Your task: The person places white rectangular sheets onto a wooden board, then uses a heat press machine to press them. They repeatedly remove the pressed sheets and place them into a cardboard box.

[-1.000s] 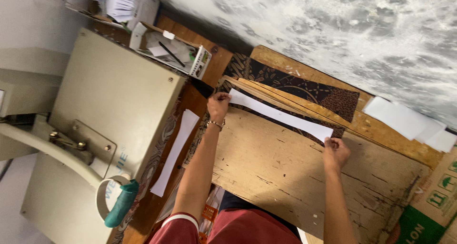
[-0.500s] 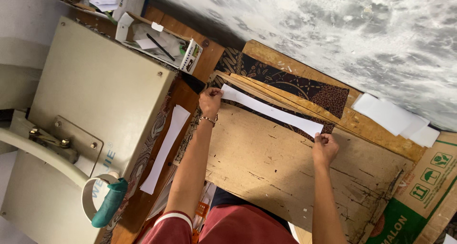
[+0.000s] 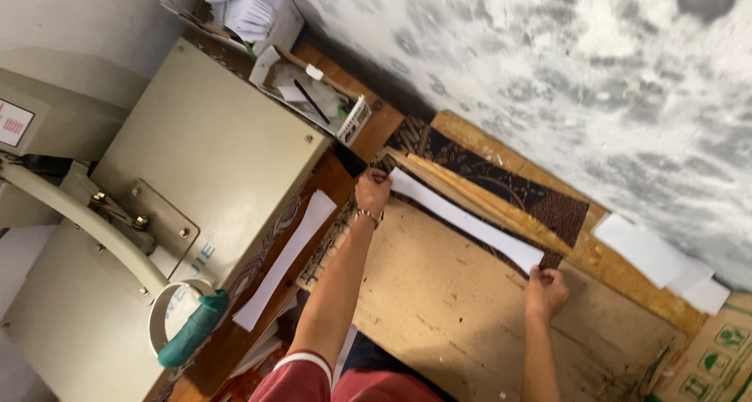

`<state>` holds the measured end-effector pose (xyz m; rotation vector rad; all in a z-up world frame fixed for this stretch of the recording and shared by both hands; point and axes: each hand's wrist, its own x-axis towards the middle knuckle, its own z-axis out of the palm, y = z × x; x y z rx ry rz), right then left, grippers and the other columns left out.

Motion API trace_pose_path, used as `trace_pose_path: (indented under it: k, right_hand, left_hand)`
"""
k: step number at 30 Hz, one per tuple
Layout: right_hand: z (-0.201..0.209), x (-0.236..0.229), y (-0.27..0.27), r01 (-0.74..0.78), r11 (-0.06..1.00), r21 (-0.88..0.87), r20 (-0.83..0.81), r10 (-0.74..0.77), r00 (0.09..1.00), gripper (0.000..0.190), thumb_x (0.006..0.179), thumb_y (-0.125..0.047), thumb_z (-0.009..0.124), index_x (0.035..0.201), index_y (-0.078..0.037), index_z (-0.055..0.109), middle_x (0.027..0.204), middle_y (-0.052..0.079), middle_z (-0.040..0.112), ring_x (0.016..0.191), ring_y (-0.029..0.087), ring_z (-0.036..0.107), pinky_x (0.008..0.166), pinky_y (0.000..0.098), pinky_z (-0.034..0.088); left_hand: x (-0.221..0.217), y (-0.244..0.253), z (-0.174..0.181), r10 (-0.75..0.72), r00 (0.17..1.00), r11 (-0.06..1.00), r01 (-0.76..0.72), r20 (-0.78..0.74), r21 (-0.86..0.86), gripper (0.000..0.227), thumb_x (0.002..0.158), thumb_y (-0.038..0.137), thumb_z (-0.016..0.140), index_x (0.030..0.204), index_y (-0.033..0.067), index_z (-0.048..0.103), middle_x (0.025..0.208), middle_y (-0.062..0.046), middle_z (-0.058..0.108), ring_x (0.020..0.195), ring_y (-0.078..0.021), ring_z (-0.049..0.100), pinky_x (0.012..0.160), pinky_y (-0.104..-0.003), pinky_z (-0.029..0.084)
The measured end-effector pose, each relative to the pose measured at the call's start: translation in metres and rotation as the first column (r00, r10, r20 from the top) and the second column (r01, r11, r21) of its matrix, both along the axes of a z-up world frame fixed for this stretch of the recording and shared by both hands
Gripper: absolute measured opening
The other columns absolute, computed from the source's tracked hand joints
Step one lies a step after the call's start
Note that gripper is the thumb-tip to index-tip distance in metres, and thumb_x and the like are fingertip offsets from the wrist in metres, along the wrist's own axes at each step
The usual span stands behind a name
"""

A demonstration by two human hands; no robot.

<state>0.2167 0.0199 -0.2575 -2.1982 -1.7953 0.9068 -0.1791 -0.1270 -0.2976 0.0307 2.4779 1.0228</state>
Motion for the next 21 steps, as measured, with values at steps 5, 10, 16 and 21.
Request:
trace_pose_path:
  k: [5, 10, 16, 21]
  right_hand:
    - [0.024, -0.05, -0.006, -0.103, 0.985, 0.139, -0.06, 0.112, 0.992, 0.018, 0.099, -0.014, 0.072, 0.108, -0.002, 0.062, 0.085, 0.01, 0.062, 0.076, 0.022, 0.061, 0.071, 0.0396, 0.05]
    - [0.032, -0.178, -0.003, -0.59, 0.657, 0.469, -0.083, 0.698, 0.711, 0.017, 0.087, -0.007, 0.072, 0.1, -0.001, 0.063, 0.095, 0.017, 0.062, 0.087, 0.034, 0.062, 0.074, 0.0465, 0.052]
    - [0.017, -0.354, -0.001, -0.848, 0.379, 0.371, 0.087, 0.894, 0.439, 0.031, 0.085, -0.008, 0.073, 0.112, 0.006, 0.068, 0.115, 0.028, 0.064, 0.107, 0.043, 0.062, 0.091, 0.0506, 0.053]
    - [-0.008, -0.422, 0.005, -0.948, 0.213, 0.235, 0.408, 0.864, 0.295, 0.047, 0.072, 0.0, 0.075, 0.115, 0.017, 0.066, 0.115, 0.034, 0.063, 0.106, 0.045, 0.063, 0.087, 0.0483, 0.055]
  left_hand:
    - [0.003, -0.003, 0.035, 0.019, 0.999, 0.991, -0.013, -0.044, 0.134, 0.027, 0.08, 0.014, 0.078, 0.103, 0.0043, 0.068, 0.087, -0.011, 0.074, 0.082, -0.0263, 0.072, 0.076, -0.039, 0.058]
    - [0.033, -0.039, 0.073, -0.104, 0.961, 0.989, 0.128, -0.256, 0.08, 0.022, 0.091, 0.014, 0.074, 0.104, 0.0002, 0.063, 0.1, -0.017, 0.066, 0.085, -0.03, 0.065, 0.074, -0.043, 0.055]
    - [0.114, -0.106, 0.113, -0.094, 0.991, 0.981, 0.076, 0.096, 0.179, 0.015, 0.099, 0.01, 0.063, 0.111, 0.0011, 0.064, 0.099, -0.014, 0.072, 0.086, -0.0247, 0.071, 0.079, -0.037, 0.059]
    - [0.154, -0.148, 0.124, -0.171, 0.984, 0.973, 0.16, 0.056, 0.165, 0.019, 0.088, 0.0, 0.069, 0.107, -0.0011, 0.066, 0.097, -0.015, 0.065, 0.081, -0.0264, 0.071, 0.074, -0.039, 0.058]
